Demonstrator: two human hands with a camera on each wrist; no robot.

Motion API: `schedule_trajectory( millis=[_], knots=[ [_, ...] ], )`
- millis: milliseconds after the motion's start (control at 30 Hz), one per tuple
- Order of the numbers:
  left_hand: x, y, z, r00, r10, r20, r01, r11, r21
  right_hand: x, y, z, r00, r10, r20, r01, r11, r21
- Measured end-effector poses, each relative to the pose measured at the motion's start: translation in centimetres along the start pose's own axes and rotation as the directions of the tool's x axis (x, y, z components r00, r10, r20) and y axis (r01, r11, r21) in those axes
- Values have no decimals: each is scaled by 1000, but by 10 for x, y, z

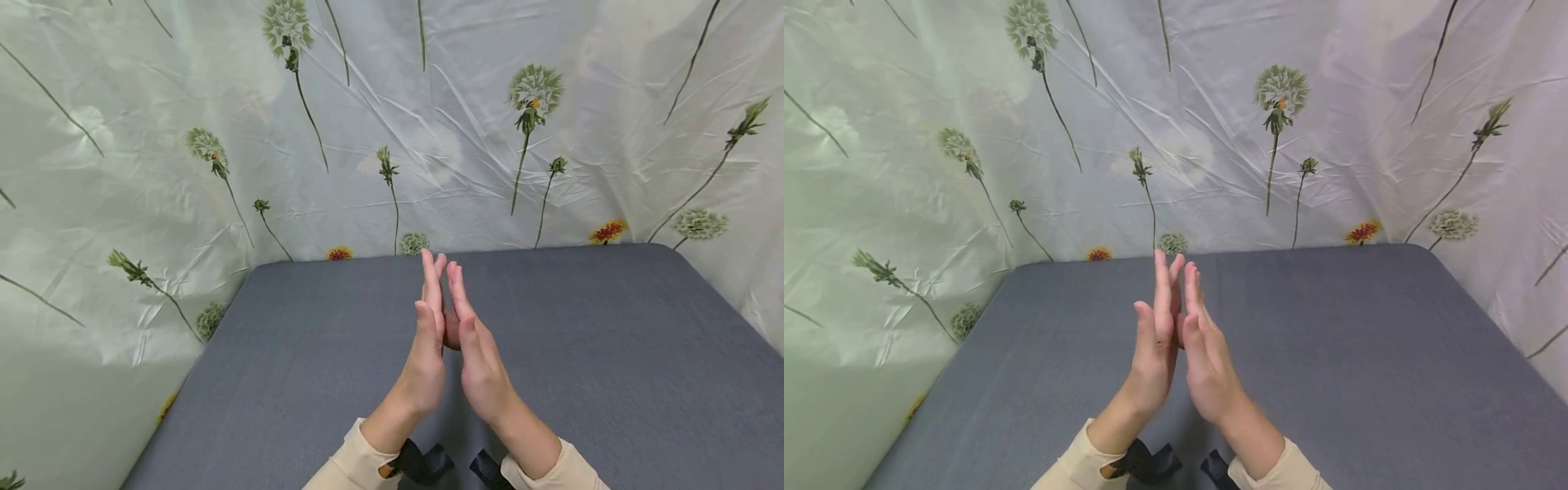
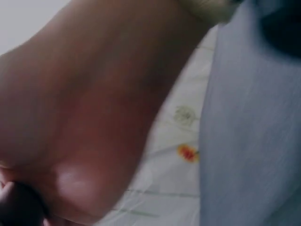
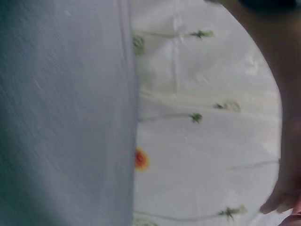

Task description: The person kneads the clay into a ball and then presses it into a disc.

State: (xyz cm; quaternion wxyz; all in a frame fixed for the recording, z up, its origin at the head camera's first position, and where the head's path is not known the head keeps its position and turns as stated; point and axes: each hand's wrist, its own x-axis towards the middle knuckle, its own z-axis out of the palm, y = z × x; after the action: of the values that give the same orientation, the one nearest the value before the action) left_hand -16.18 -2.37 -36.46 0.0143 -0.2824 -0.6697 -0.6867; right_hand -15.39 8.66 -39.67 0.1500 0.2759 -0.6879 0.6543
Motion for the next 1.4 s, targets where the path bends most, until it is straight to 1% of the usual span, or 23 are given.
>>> schedule_trajectory(
  millis=[100,167,300,367,433,500,633,700,800,900,1000,1067,1200,1233,1333,1400],
  knots=[
    [4,1,-9,999,11,-50,-11,1000,0,-3,2,9,999,23,43,-25,999,26],
    [7,-1,-15,997,3,-76,-4,1000,-22,-5,2,15,998,16,54,-17,999,28],
    [11,-7,-25,992,-43,-120,36,998,-59,-10,-4,24,998,-19,67,19,1000,-10],
    [12,-11,-28,990,-72,-125,61,994,-90,-11,-6,26,997,-37,70,40,998,-38],
    [12,-16,-28,989,-98,-107,85,989,-122,-11,-8,25,996,-60,68,64,997,-51],
    [12,-20,-25,991,-119,-67,108,983,-151,-9,-8,23,994,-96,48,98,993,-62],
    [10,-25,-14,994,-109,20,111,981,-159,-4,-7,15,990,-138,-8,137,987,-80],
    [8,-25,-8,994,-92,50,98,986,-132,-1,-6,9,990,-141,-32,138,987,-82],
    [4,-23,-1,994,-71,78,76,994,-72,2,-5,1,992,-117,-50,114,992,-56],
    [0,-17,5,995,-54,82,53,999,12,5,-4,-6,995,-75,-60,74,997,-14],
    [-3,-9,6,998,-26,57,21,997,78,5,-1,-8,998,-20,-62,20,1000,7],
    [-3,-4,3,1000,-7,26,5,996,90,4,3,-4,999,-2,-44,3,1000,9],
    [-1,6,-9,999,24,-34,-22,999,38,-2,9,13,1000,14,26,-14,999,30],
    [0,7,-12,999,24,-48,-22,999,24,-4,10,17,999,6,38,-7,999,37],
    [5,6,-21,996,-2,-91,1,1000,-8,-9,8,26,998,-7,55,5,999,34],
    [8,1,-26,992,-28,-119,24,999,-27,-11,4,28,998,-24,60,23,1000,14]
  ],
)
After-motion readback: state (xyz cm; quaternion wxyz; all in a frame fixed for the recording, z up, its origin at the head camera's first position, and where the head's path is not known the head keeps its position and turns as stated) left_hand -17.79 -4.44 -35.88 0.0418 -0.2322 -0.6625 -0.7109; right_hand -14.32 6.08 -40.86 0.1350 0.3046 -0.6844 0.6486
